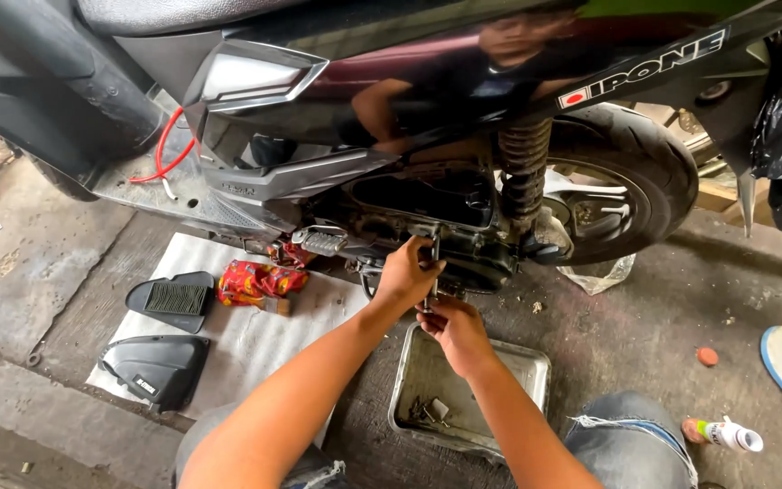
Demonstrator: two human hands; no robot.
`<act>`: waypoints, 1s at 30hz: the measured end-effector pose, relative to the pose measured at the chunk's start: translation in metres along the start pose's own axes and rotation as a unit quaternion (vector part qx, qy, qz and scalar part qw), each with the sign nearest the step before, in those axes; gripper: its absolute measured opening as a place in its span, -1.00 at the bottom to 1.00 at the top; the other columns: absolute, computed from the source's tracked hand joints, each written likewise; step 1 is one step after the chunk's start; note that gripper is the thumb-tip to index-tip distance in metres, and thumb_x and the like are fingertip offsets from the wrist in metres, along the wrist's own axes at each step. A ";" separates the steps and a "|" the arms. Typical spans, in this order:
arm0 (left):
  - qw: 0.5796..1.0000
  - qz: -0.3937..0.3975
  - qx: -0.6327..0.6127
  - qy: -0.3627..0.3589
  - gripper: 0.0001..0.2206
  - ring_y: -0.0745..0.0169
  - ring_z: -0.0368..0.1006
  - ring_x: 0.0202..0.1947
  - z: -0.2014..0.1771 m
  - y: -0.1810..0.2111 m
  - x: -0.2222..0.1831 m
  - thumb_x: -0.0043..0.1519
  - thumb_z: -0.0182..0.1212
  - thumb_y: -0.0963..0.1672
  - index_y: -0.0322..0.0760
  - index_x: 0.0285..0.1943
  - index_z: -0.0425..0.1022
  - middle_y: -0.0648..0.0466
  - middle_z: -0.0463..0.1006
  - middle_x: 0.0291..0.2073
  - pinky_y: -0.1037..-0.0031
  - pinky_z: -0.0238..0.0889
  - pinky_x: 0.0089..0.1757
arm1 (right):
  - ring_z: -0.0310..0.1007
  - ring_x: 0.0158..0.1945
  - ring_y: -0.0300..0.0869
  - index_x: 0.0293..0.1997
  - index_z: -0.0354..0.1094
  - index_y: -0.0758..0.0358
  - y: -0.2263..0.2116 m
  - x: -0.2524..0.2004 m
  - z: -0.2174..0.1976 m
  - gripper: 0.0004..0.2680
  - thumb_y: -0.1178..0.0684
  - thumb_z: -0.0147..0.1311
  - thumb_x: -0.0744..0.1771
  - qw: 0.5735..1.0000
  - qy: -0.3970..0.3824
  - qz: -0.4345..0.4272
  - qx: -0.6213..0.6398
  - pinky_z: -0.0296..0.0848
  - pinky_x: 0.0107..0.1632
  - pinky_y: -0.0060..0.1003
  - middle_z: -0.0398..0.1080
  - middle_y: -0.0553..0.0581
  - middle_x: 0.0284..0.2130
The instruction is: Disassembling the CVT cover and internal components of a scooter using hand tools
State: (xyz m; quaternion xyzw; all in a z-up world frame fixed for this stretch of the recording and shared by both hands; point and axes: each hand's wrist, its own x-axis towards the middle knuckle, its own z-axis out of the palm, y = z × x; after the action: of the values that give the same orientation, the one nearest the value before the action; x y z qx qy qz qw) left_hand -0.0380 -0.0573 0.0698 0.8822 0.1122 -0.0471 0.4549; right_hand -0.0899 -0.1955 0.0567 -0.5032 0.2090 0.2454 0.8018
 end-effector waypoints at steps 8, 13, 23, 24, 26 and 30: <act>0.993 -0.085 0.053 -0.058 -0.42 -0.14 0.66 -0.26 0.000 -0.006 0.009 -0.09 0.52 0.05 -0.18 0.04 0.38 0.01 0.67 -0.47 0.12 0.45 -0.04 | 0.56 -0.27 -0.02 -0.19 0.31 0.33 0.033 0.029 -0.008 -0.81 0.29 0.28 0.25 0.994 0.058 -0.009 0.094 0.59 -0.13 -0.23 0.45 0.21 -0.35; 0.996 -0.038 0.020 -0.072 -0.42 -0.39 0.59 -0.08 0.009 -0.025 0.025 0.13 0.38 0.05 -0.06 0.24 0.16 -0.30 0.62 -0.14 -0.06 0.45 -0.08 | 0.58 -0.19 -0.01 -0.17 0.29 0.17 0.013 -0.012 0.011 -0.81 -0.03 0.22 0.31 0.996 0.015 0.071 0.055 0.54 -0.08 -0.20 0.55 0.23 -0.25; 0.982 0.011 0.129 -0.134 -0.31 -0.54 0.57 -0.15 0.003 -0.011 0.020 0.10 0.40 0.07 -0.24 0.24 0.04 -0.43 0.57 -0.20 -0.15 0.44 -0.14 | 0.54 -0.38 -0.13 -0.43 0.21 0.11 0.053 0.034 -0.009 -0.73 0.18 0.42 0.22 0.994 0.088 -0.015 0.062 0.55 -0.24 -0.36 0.43 0.09 -0.50; 0.982 0.017 0.120 -0.143 -0.35 -0.54 0.57 -0.15 -0.002 -0.003 0.013 0.15 0.39 0.01 -0.20 0.25 0.02 -0.41 0.57 -0.20 -0.13 0.44 -0.12 | 0.51 -0.40 -0.17 -0.43 0.20 0.08 0.054 0.034 -0.009 -0.72 0.16 0.42 0.22 0.994 0.092 -0.019 0.048 0.52 -0.25 -0.38 0.39 0.05 -0.51; 0.982 0.018 0.116 -0.150 -0.41 -0.52 0.57 -0.14 0.011 -0.019 0.026 0.22 0.27 -0.02 -0.18 0.30 -0.04 -0.39 0.57 -0.19 -0.11 0.43 -0.13 | 0.55 -0.32 -0.10 -0.35 0.23 0.11 0.029 0.003 0.007 -0.79 0.07 0.33 0.26 0.996 0.076 0.017 0.050 0.53 -0.19 -0.31 0.46 0.14 -0.40; 0.978 0.000 0.090 -0.190 -0.41 -0.49 0.56 -0.13 0.025 -0.048 0.041 0.31 0.14 -0.02 -0.07 0.35 -0.22 -0.34 0.58 -0.19 -0.12 0.43 -0.10 | 0.63 -0.19 -0.05 -0.26 0.23 0.17 0.005 -0.025 0.028 -0.84 0.06 0.22 0.31 0.997 0.040 0.049 0.034 0.57 -0.06 -0.22 0.58 0.24 -0.24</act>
State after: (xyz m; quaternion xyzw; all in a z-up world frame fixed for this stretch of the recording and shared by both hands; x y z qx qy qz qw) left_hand -0.0090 -0.0443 0.0100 0.8944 0.0190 -0.2239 0.3867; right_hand -0.1103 -0.1728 0.0795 -0.4739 0.2742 0.2568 0.7964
